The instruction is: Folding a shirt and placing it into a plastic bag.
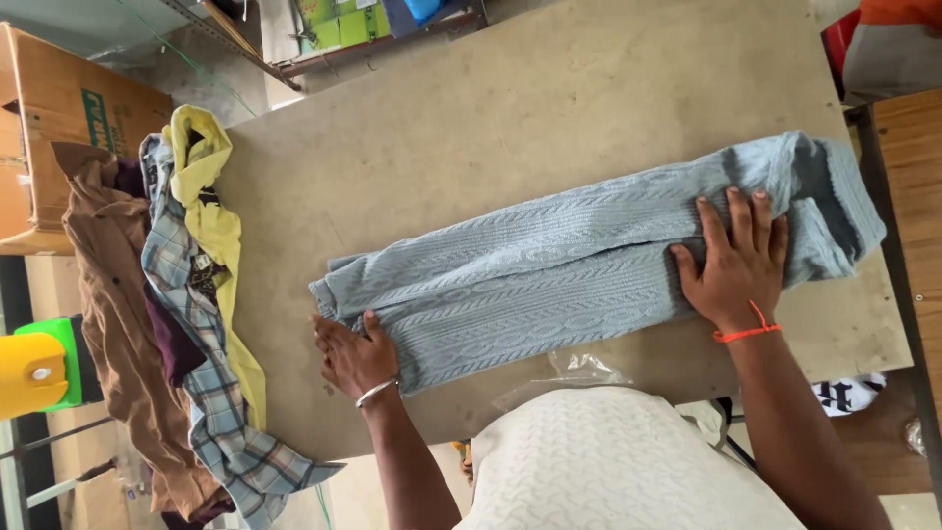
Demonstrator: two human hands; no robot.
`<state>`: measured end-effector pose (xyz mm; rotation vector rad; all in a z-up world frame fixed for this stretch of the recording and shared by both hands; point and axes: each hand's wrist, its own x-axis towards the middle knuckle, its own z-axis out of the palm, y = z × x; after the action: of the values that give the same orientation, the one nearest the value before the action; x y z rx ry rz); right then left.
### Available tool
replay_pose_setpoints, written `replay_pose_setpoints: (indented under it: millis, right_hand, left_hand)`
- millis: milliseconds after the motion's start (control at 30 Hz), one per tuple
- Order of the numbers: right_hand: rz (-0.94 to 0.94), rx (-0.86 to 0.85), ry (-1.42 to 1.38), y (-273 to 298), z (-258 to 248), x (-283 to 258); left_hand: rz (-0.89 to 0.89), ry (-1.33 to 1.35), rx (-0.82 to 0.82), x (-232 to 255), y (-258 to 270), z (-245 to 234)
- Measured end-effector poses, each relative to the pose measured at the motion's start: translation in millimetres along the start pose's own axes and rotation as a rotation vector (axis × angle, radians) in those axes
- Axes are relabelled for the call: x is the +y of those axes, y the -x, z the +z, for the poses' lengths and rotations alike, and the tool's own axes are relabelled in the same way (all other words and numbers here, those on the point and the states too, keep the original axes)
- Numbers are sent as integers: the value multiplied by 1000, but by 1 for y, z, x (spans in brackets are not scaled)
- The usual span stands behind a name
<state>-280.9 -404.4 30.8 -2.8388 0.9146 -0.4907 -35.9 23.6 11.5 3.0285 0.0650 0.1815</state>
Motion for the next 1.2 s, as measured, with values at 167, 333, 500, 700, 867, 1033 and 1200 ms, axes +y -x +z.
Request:
replay_pose_setpoints:
  millis: [167,333,500,700,867,1033,1200]
  right_hand:
    - [6,22,7,-2,1,1]
    - [-5,19,9,-3,1,0]
    - [-20,28,15,-3,1,3]
    - [-32,44,10,-2,2,3]
    - [-29,51,-4,-2,3,3]
    - [-23,35,0,-3,4,4]
    - [-15,32,-21,-1,1,2]
  left_hand:
    - [-101,-77,-6,18,-1,-15]
    - [-270,-75,-33,21,-7,-26]
    - [-209,-27,11,16,-8,-11]
    - [-169,48,-27,14,-14,-19]
    - [-168,78,-195,15,-21,-30]
    - [-109,130,-205,9,-24,-23]
    - [-34,269,-193,28,-24,-63]
